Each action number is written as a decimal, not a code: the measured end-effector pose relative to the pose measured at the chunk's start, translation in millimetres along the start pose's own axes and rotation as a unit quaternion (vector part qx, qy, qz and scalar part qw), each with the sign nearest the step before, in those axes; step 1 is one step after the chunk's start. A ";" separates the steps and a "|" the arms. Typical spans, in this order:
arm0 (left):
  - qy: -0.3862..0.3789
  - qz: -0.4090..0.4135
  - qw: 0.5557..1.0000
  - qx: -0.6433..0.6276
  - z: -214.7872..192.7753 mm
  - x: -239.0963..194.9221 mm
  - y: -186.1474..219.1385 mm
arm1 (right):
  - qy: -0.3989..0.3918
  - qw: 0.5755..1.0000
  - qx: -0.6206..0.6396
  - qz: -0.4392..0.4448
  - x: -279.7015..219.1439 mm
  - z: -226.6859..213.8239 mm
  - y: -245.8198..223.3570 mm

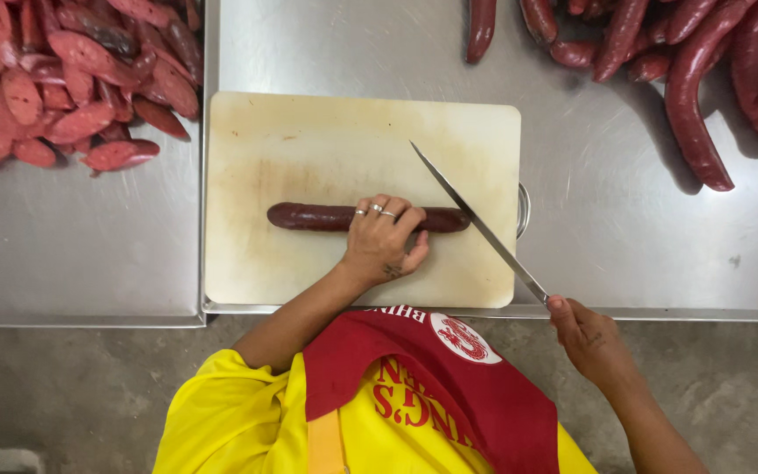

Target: The person slices sausages on a white cutting board using a knife and moves the sliced pieces into a pile on a stainless steel table.

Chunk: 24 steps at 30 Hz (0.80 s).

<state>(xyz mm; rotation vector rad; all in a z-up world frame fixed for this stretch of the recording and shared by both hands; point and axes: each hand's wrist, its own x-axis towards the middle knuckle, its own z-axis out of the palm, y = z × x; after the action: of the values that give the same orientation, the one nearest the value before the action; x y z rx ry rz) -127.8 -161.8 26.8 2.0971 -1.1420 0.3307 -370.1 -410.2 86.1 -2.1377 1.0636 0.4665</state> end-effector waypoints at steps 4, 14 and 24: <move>0.058 0.023 0.998 0.012 13.0 -2.4 9.9 | -0.009 0.993 -0.120 -0.008 5.4 -24.2 10.5; 0.061 0.147 0.987 0.035 21.6 1.7 -13.5 | -0.057 0.886 -0.456 -0.056 26.4 -126.6 10.0; 0.055 0.105 0.992 0.033 19.8 -1.6 -7.3 | -0.132 0.933 -0.234 -0.240 104.5 -19.6 -70.0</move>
<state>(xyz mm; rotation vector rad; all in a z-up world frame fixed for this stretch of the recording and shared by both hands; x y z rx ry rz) -124.9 -172.0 8.4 1.9905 -1.3042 0.5835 -251.3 -452.3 68.8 -2.5458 0.2671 0.7971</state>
